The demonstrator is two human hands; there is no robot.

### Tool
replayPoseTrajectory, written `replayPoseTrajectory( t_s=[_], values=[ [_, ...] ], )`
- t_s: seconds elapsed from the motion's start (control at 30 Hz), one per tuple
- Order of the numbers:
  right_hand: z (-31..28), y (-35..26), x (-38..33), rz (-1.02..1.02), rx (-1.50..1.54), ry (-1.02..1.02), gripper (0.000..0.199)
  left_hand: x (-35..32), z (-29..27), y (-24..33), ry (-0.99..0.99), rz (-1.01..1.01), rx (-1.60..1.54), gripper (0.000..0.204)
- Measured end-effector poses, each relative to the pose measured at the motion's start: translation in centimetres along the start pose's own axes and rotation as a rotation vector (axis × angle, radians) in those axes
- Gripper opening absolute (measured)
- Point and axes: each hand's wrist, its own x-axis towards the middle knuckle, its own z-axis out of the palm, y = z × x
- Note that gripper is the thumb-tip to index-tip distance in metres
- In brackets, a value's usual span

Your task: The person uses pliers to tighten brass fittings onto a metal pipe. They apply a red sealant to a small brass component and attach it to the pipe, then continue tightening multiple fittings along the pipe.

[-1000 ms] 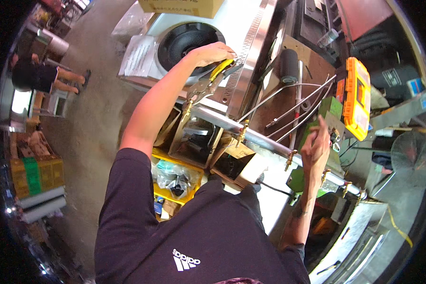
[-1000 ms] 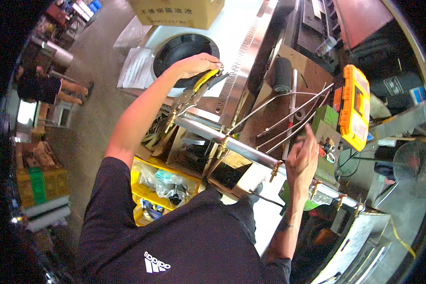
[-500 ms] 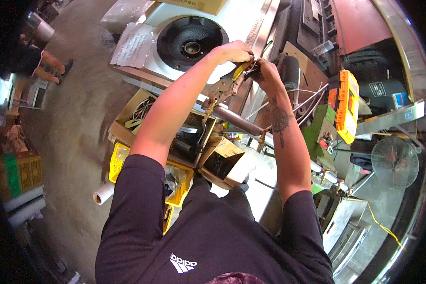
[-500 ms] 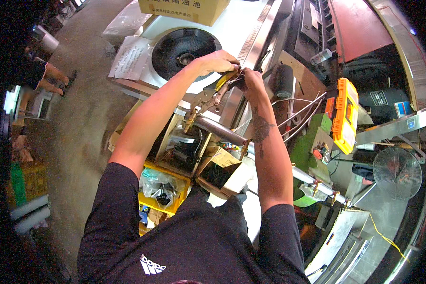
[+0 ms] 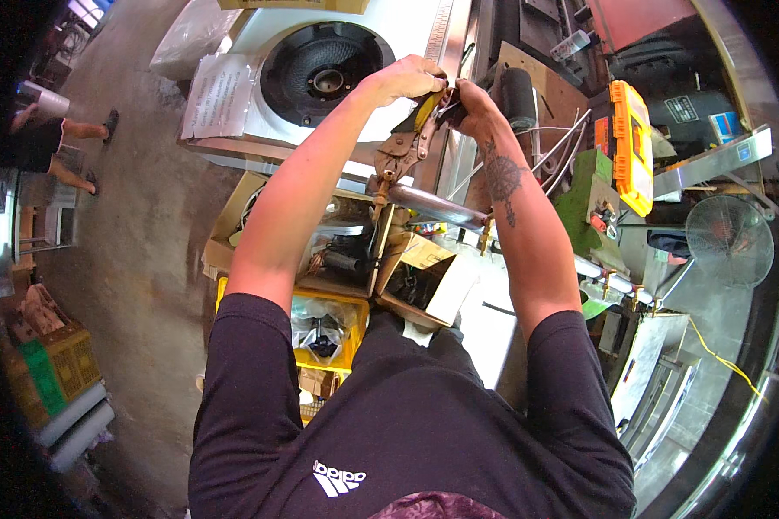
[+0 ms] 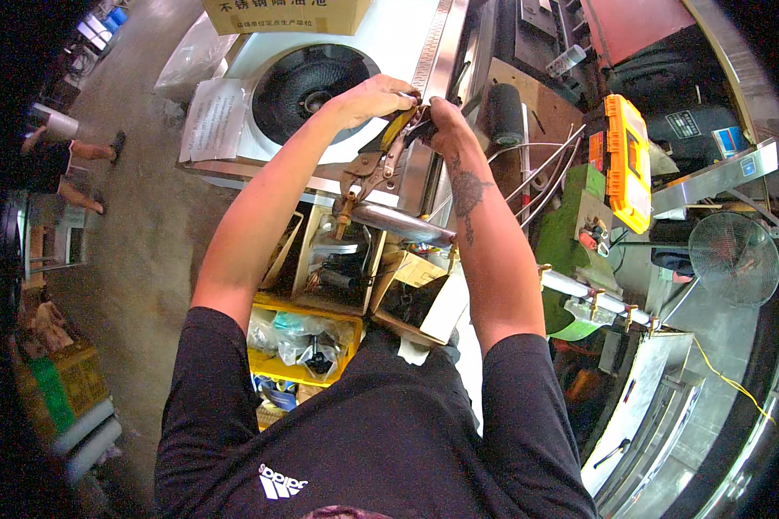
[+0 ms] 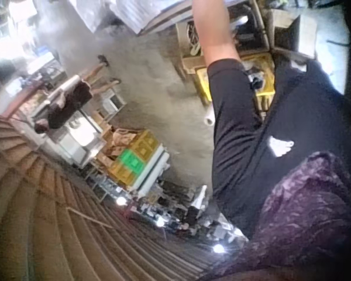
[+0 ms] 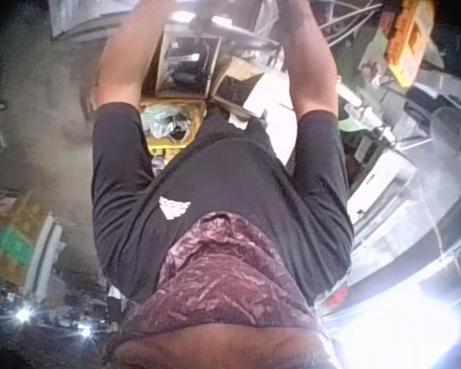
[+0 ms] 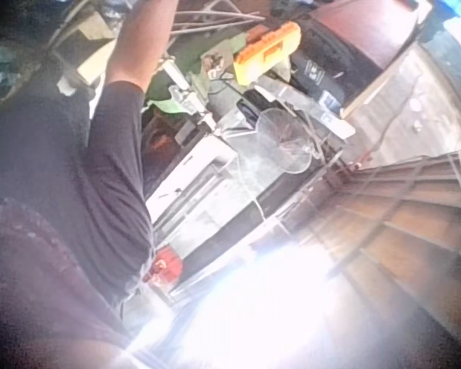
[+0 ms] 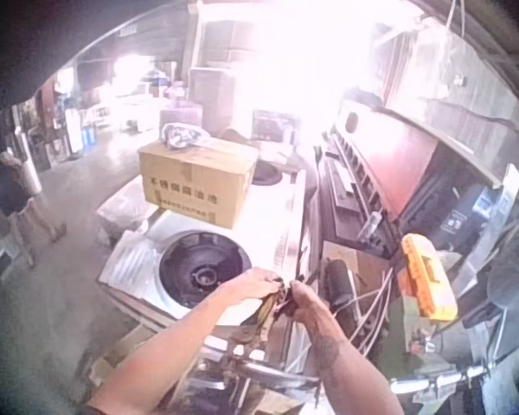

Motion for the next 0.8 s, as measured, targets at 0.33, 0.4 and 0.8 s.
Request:
replayPoseTrajectory(
  t_s=[0.33,0.4,0.8],
  values=[
    [1.0,-0.5,-2.3,-0.023,-0.082,-0.081,0.018,-10.2,-0.1,-0.9,0.460,0.115,-0.674,0.030],
    [1.2,-0.2,-1.2,-0.005,0.064,-0.173,0.022,-15.3,1.3,-2.9,0.707,0.087,-0.721,0.028],
    [0.0,-0.1,0.3,0.117,0.173,-0.141,0.028,-23.7,19.9,-7.2,0.508,-0.124,-0.989,0.027]
  ],
)
